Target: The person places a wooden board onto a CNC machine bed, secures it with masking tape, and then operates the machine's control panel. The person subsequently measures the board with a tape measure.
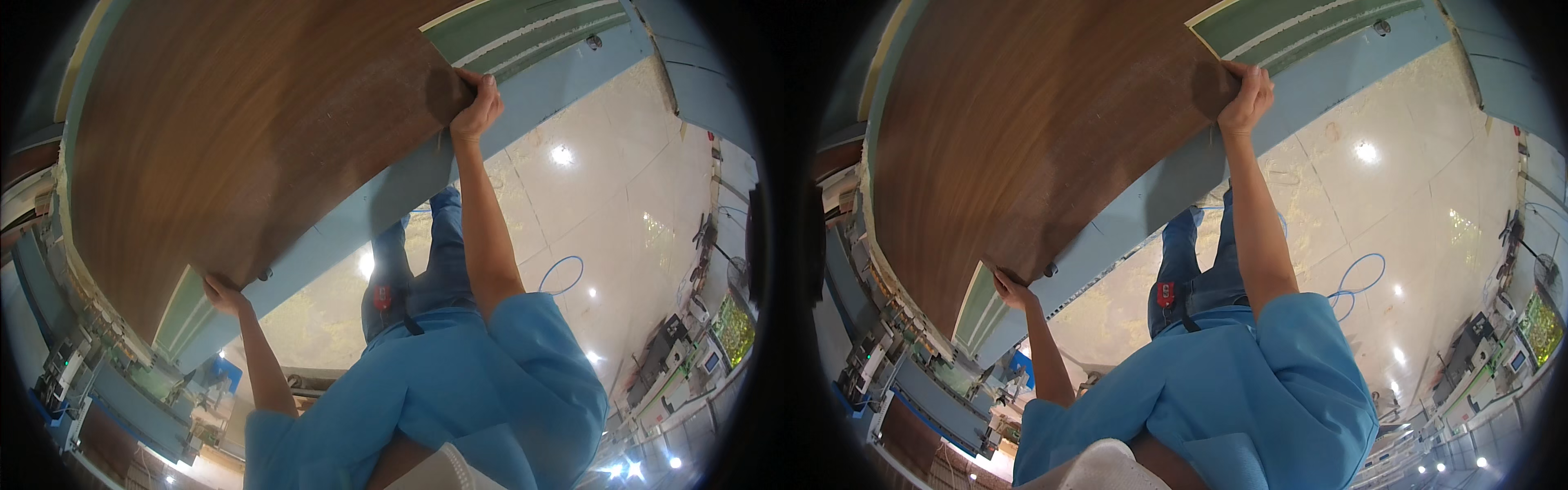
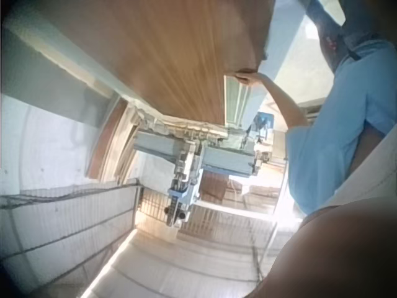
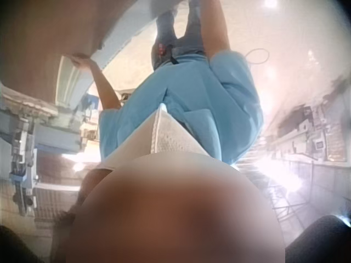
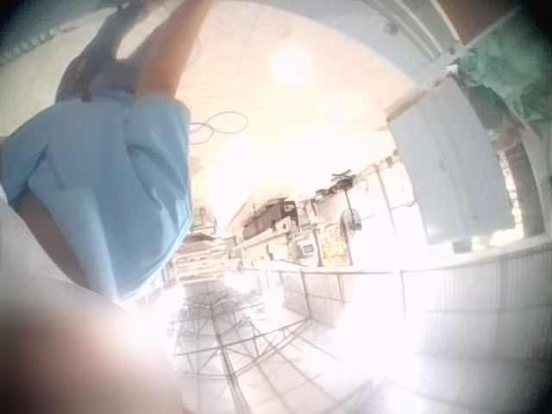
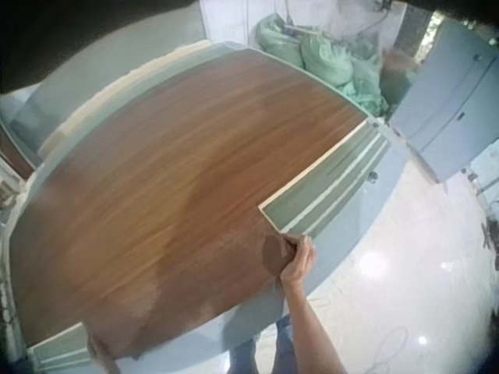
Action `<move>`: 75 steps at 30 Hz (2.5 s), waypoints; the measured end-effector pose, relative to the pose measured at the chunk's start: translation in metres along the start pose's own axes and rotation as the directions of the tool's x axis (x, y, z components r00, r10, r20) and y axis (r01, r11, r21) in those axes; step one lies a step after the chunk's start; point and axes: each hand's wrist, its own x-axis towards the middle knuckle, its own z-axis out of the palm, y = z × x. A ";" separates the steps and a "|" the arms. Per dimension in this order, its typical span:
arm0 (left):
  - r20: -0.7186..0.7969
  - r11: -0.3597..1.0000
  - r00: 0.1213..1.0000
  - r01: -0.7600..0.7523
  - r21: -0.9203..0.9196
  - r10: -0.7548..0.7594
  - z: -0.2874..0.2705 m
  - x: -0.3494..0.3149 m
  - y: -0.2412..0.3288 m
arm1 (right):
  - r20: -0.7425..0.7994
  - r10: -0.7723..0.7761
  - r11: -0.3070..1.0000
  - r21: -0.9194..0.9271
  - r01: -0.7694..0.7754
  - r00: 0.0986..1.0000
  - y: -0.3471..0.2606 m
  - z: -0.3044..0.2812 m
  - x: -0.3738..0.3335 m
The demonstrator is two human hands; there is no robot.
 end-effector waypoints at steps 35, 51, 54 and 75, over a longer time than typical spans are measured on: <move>-0.094 0.801 0.994 -0.007 -0.598 -0.061 0.016 0.003 -0.043 | 0.041 -0.177 0.974 0.151 0.169 0.983 0.014 0.030 0.027; -0.321 0.758 0.944 -0.158 -0.633 -0.071 0.035 -0.004 -0.029 | 0.131 -0.144 0.974 0.196 0.116 0.981 0.004 0.022 0.033; -0.327 0.786 0.940 -0.128 -0.605 -0.098 0.037 -0.003 -0.033 | 0.130 -0.160 0.974 0.182 0.135 0.979 0.004 0.021 0.035; -0.319 0.839 0.947 -0.153 -0.523 -0.026 0.034 -0.012 -0.032 | 0.160 -0.261 0.965 0.047 0.257 0.952 0.013 0.014 0.040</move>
